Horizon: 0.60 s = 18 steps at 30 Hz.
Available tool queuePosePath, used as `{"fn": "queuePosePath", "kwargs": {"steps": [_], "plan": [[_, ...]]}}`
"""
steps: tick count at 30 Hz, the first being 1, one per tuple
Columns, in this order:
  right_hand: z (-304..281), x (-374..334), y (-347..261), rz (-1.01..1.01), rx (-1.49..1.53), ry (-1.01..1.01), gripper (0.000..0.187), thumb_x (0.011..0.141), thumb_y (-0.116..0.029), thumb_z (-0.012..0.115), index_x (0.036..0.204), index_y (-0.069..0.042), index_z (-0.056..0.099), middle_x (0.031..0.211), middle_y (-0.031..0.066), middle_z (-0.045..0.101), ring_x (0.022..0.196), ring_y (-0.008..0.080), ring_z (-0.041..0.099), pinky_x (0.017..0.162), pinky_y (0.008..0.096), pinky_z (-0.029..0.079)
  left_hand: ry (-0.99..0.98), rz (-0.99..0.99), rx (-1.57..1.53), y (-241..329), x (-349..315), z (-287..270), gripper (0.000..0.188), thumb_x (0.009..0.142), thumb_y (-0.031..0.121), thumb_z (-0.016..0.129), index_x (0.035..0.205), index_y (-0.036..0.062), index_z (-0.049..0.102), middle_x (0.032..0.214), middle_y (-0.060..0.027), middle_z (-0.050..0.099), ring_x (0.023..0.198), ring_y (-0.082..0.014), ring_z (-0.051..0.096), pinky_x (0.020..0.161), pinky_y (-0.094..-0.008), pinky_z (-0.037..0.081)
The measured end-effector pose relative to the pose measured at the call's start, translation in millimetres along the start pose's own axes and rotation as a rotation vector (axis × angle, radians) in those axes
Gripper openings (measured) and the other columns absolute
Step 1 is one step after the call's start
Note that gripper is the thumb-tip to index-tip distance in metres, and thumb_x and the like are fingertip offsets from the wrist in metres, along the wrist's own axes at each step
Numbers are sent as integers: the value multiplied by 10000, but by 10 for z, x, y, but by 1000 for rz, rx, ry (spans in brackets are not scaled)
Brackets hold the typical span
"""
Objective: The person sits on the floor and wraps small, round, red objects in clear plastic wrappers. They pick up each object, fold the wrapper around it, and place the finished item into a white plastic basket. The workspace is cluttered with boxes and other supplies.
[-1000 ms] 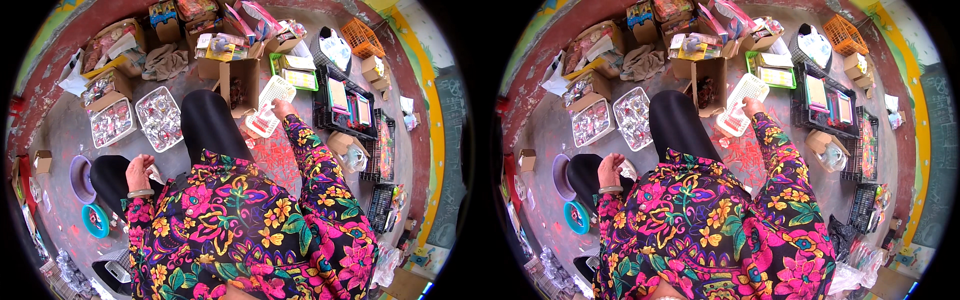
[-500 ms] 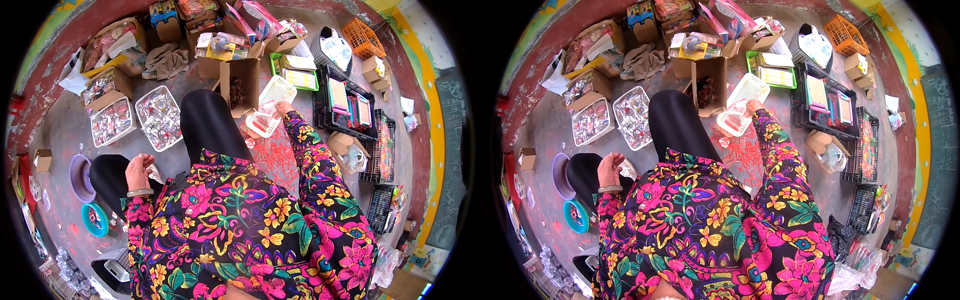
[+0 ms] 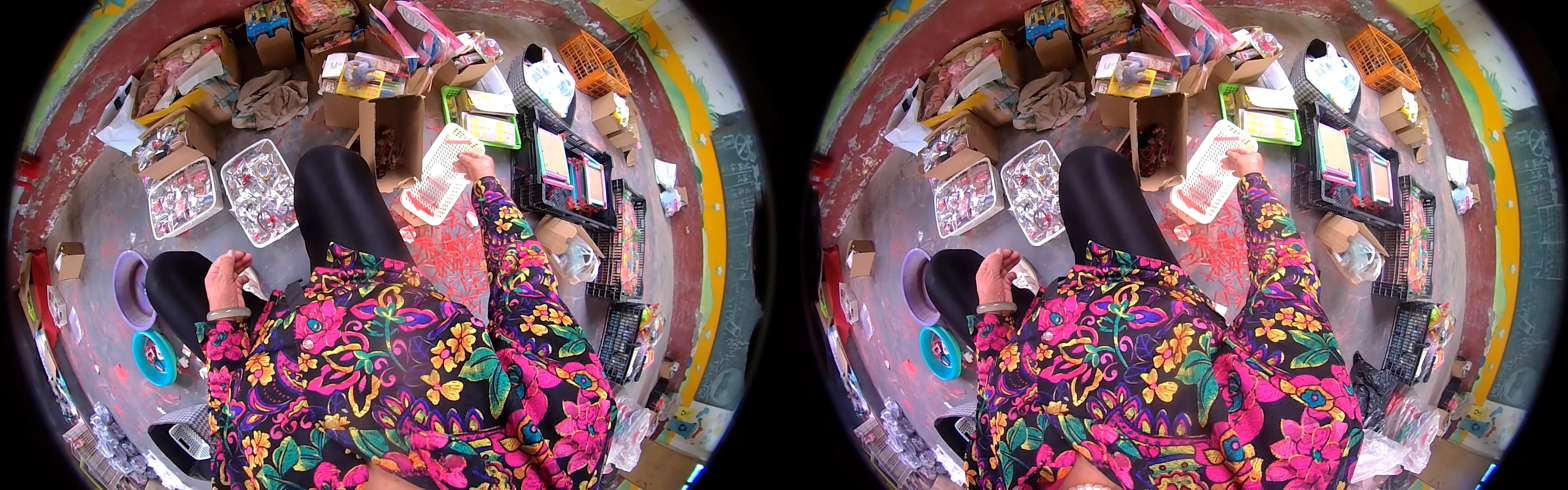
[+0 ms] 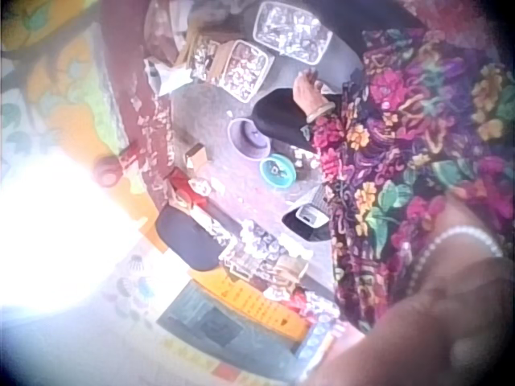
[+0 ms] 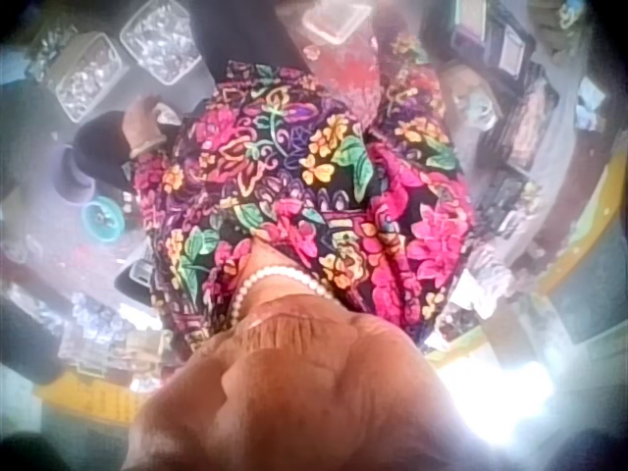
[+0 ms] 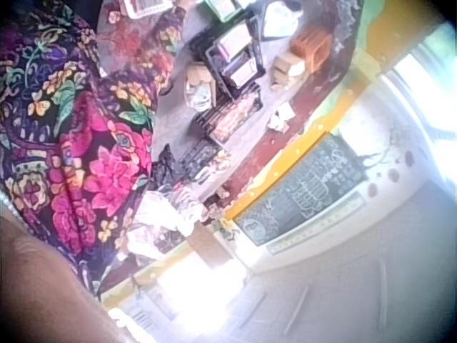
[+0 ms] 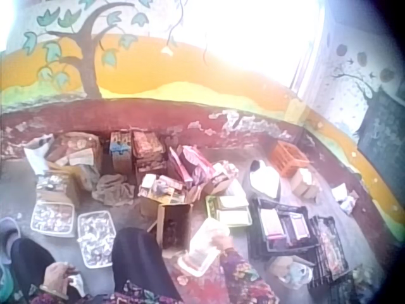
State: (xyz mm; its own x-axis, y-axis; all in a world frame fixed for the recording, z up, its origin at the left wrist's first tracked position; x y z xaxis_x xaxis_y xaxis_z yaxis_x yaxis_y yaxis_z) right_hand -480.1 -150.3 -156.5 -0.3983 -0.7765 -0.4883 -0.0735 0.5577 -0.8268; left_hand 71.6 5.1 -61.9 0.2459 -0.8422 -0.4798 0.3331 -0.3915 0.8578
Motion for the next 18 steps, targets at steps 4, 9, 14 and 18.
{"fn": "queuePosePath", "kwargs": {"steps": [4, 9, 14, 18], "plan": [[-89, -167, -324, -180, 243, -3, 173, 762, -138, 665, 885, -24, 623, 725, 27, 638, 629, 111, 611, 484, 206, 363, -6, -1, -5, -3, -12, -9, 186, 887, 221, 521, 863, 48, 583, 805, -64, 646, 761, -142, 625, 523, -199, 394], [27, -754, -983, -274, 393, -169, 137, 799, -154, 640, 895, -60, 614, 733, 37, 645, 628, 121, 622, 500, 190, 384, -31, 0, -29, 26, -28, 25, 183, 889, 216, 523, 864, 44, 583, 804, -64, 645, 763, -142, 623, 525, -200, 397], [696, -1388, -1380, -354, 416, -513, 129, 819, -165, 621, 856, -42, 610, 705, 56, 640, 596, 111, 617, 492, 182, 433, -89, 54, -56, 153, -130, 175, 178, 888, 207, 527, 869, 39, 584, 816, -68, 643, 778, -147, 625, 524, -195, 408], [1458, -2142, -1498, -256, 264, -804, 151, 837, -171, 604, 824, -20, 614, 694, 90, 644, 562, 107, 610, 501, 190, 467, -203, 100, -25, 365, -291, 272, 192, 886, 184, 530, 932, 6, 587, 881, -93, 645, 818, -159, 627, 536, -194, 426]]}}
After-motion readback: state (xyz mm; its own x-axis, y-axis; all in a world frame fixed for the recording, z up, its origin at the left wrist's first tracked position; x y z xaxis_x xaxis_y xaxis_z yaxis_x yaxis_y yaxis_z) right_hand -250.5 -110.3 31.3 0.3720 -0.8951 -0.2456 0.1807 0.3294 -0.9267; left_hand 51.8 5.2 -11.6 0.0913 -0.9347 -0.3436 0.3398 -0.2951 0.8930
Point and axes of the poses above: each hand's wrist, its own x-axis towards the middle knuckle, its own z-axis out of the palm, y = z × x, the point moved 2 cm from there along x, towards the middle knuckle
